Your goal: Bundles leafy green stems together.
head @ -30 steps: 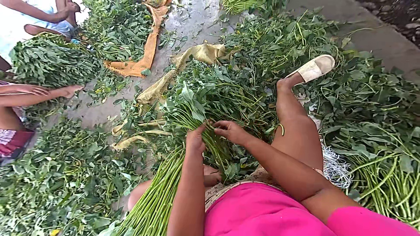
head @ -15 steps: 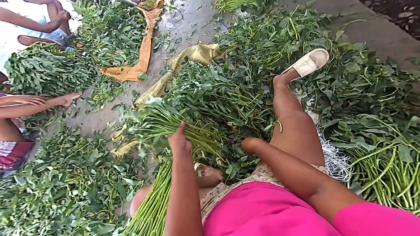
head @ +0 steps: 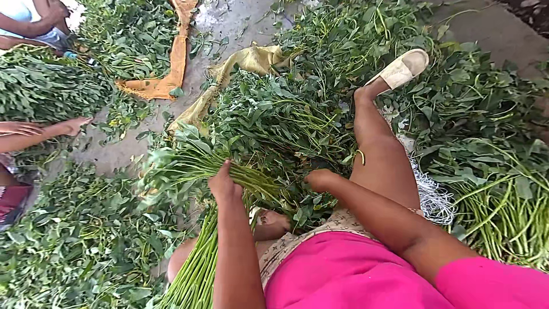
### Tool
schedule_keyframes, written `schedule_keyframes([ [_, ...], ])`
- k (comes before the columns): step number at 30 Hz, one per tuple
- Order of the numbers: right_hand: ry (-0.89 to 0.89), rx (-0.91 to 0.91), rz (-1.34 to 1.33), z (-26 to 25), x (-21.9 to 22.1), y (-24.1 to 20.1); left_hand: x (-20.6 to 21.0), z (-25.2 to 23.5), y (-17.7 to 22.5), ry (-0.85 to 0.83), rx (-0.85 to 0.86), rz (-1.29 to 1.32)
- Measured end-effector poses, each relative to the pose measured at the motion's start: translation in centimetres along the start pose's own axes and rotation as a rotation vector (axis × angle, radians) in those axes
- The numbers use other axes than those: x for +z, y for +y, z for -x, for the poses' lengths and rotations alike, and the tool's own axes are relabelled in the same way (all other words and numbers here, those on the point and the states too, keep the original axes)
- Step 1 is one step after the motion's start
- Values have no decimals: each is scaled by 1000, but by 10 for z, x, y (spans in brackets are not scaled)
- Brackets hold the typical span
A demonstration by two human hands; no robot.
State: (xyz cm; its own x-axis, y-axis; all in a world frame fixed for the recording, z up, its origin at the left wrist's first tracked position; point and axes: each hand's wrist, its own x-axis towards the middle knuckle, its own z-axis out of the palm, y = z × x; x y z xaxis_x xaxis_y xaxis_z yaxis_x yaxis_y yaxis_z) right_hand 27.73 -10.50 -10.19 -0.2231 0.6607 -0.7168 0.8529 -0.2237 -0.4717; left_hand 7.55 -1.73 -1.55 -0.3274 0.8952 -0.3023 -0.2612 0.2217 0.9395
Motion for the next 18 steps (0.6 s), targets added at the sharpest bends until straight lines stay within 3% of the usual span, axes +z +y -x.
schedule_keyframes([
  [4,328,-387,-236,5,-16,-36,3,-3,-10,17,-104,38],
  [7,580,-562,-121,-1,2,-52,3,-6,-7,75,-151,130],
  [10,334,-240,-114,-10,-3,-34,-19,-18,6,169,-29,190],
  [13,335,142,-203,-52,1,29,-32,-17,24,231,48,213],
  [15,325,249,-199,-71,8,61,-28,-8,29,250,41,201],
  [18,274,302,-176,-68,1,55,-22,0,27,227,-12,182],
])
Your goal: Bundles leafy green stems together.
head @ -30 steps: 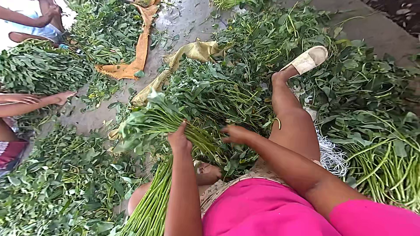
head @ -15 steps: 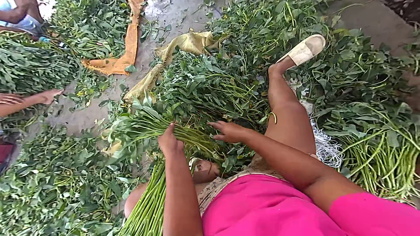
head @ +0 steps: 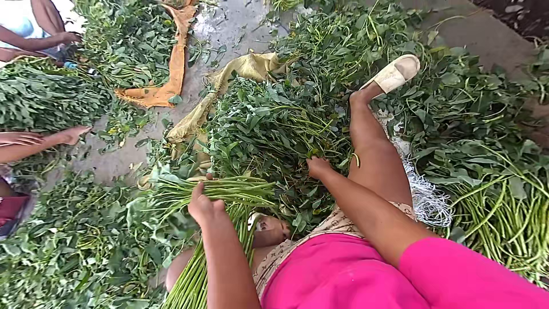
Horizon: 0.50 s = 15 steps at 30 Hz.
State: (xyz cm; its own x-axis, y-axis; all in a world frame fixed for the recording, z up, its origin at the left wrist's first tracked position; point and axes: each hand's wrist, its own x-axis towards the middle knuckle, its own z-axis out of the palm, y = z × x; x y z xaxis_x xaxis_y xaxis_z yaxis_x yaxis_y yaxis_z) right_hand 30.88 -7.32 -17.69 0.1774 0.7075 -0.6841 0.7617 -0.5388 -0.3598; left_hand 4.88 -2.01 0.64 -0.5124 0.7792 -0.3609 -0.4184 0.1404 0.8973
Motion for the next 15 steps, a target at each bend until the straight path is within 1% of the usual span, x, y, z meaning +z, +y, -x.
schedule_keyframes([
  [2,109,-29,-147,6,-13,-8,-1,-3,-3,-8,-15,6],
  [4,290,-134,-409,-1,-23,2,-2,-5,-7,-10,-22,11],
  [5,344,-192,-551,-3,-29,10,-1,-4,-9,-10,-29,10],
  [7,360,-248,-769,0,-43,24,4,1,-15,-34,-59,20],
  [8,346,-229,-806,0,-48,30,7,3,-21,-54,-74,23],
  [10,280,-164,-786,7,-51,36,11,8,-31,-128,-106,7],
  [13,146,-208,-806,44,-69,19,21,19,-41,-213,-159,-55],
  [15,178,-210,-702,54,-70,14,26,28,-45,-258,-214,-97],
])
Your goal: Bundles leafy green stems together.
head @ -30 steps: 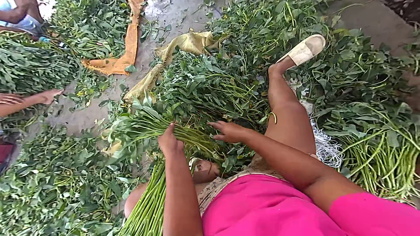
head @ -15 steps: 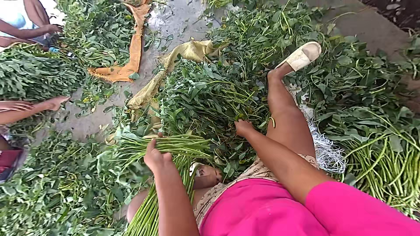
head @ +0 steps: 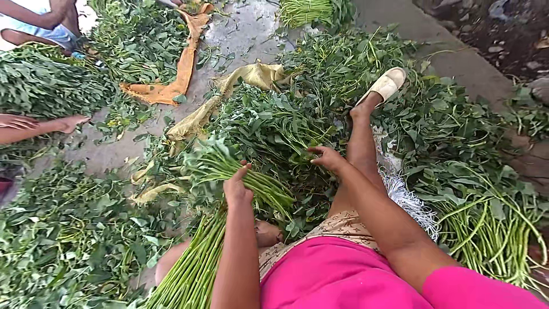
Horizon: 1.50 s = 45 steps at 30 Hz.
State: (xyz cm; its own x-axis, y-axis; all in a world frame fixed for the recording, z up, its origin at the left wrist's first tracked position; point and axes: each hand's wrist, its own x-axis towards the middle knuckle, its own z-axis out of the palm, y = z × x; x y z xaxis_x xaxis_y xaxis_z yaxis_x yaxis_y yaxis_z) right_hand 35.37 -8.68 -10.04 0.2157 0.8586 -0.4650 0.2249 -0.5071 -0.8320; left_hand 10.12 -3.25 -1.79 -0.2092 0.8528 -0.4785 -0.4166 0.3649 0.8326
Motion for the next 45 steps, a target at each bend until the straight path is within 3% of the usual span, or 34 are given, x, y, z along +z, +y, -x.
schedule_keyframes([
  [5,155,-161,70,17,7,-30,17,12,-8,-98,-48,-37],
  [8,116,-77,115,7,7,-21,19,14,-9,-100,-72,-38],
  [16,-44,-373,-61,66,67,-55,20,20,3,-134,-132,-109],
  [19,-155,-349,-136,72,74,-63,14,25,10,-194,-144,-75],
  [23,-166,-351,-298,73,83,-83,12,36,11,-303,-154,-116],
  [26,-60,-558,-134,67,88,-80,13,43,13,-340,-125,-119],
  [28,29,-718,201,66,85,-63,9,38,22,-271,-54,-49],
  [29,-74,-688,412,70,78,-52,4,33,29,-226,-2,4],
  [32,-533,-170,918,64,64,-9,-14,17,53,-113,127,125],
  [34,-529,-52,918,64,53,3,-19,15,62,-71,148,161],
  [39,-271,-591,399,97,58,-76,-13,18,50,-99,47,202],
  [41,-161,-776,491,104,66,-80,-9,21,51,-83,8,241],
  [43,-31,-962,581,105,74,-53,-18,18,61,-20,57,303],
  [44,-80,-923,650,109,71,-42,-27,14,70,10,105,336],
  [45,-189,-763,733,113,65,-37,-37,9,79,37,155,366],
])
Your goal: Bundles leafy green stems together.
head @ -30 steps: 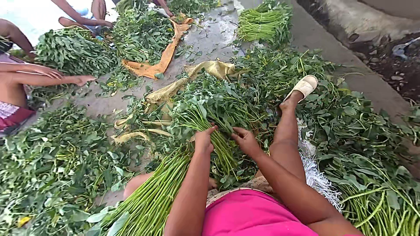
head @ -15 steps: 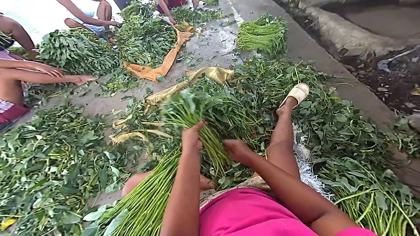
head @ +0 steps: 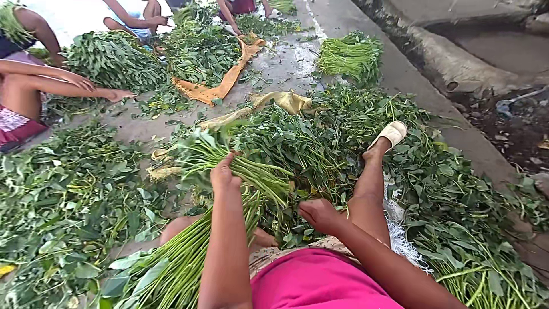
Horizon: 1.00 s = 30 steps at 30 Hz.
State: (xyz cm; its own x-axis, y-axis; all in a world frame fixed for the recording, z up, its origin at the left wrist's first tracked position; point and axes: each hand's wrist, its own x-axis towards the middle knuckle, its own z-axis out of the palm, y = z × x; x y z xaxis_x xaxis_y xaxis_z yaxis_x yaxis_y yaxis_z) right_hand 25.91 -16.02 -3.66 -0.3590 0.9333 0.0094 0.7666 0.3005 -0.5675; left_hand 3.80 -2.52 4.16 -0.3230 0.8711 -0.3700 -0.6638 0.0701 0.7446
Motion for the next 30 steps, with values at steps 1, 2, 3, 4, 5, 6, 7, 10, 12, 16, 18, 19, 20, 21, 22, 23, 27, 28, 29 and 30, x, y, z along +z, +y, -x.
schedule_keyframes([
  [1,-170,165,-13,2,-5,3,-5,-3,9,14,45,20],
  [2,-224,296,-48,1,-10,6,-8,-3,14,23,76,25],
  [3,-168,334,-91,0,-15,7,-10,-1,15,16,87,18],
  [4,-59,281,-133,-3,-22,5,-8,3,13,2,80,11],
  [5,48,183,-186,-7,-28,-2,-4,8,9,-17,53,2],
  [6,141,73,-229,-13,-32,-9,0,13,4,-32,14,1],
  [7,181,-4,-264,-21,-35,-18,5,17,-2,-47,-31,3],
  [10,128,-31,-281,-35,-33,-38,15,25,-10,-54,-123,-2],
  [12,139,-32,-263,-30,-16,-35,11,23,-7,-35,-116,0],
  [16,-81,172,-149,-23,-23,-8,6,25,-10,9,-55,-95],
  [18,-296,399,-26,-22,-33,13,3,20,-10,41,24,-60],
  [19,-362,491,5,-20,-37,24,3,15,-7,50,75,-33],
  [20,-342,529,17,-17,-42,32,4,12,-3,55,127,-10],
  [21,-267,519,-9,-15,-51,31,8,12,-2,52,171,5],
  [22,-175,477,-43,-14,-62,20,11,17,-3,36,201,11],
  [23,-96,415,-65,-16,-74,3,15,24,-7,8,212,5],
  [27,-43,213,2,-51,-101,-77,30,64,-28,-192,113,50],
  [28,-59,224,35,-65,-102,-87,34,73,-27,-259,81,86],
  [29,-35,240,40,-78,-101,-93,37,80,-24,-314,65,122],
  [30,-4,261,27,-89,-100,-98,37,83,-17,-358,72,143],
])
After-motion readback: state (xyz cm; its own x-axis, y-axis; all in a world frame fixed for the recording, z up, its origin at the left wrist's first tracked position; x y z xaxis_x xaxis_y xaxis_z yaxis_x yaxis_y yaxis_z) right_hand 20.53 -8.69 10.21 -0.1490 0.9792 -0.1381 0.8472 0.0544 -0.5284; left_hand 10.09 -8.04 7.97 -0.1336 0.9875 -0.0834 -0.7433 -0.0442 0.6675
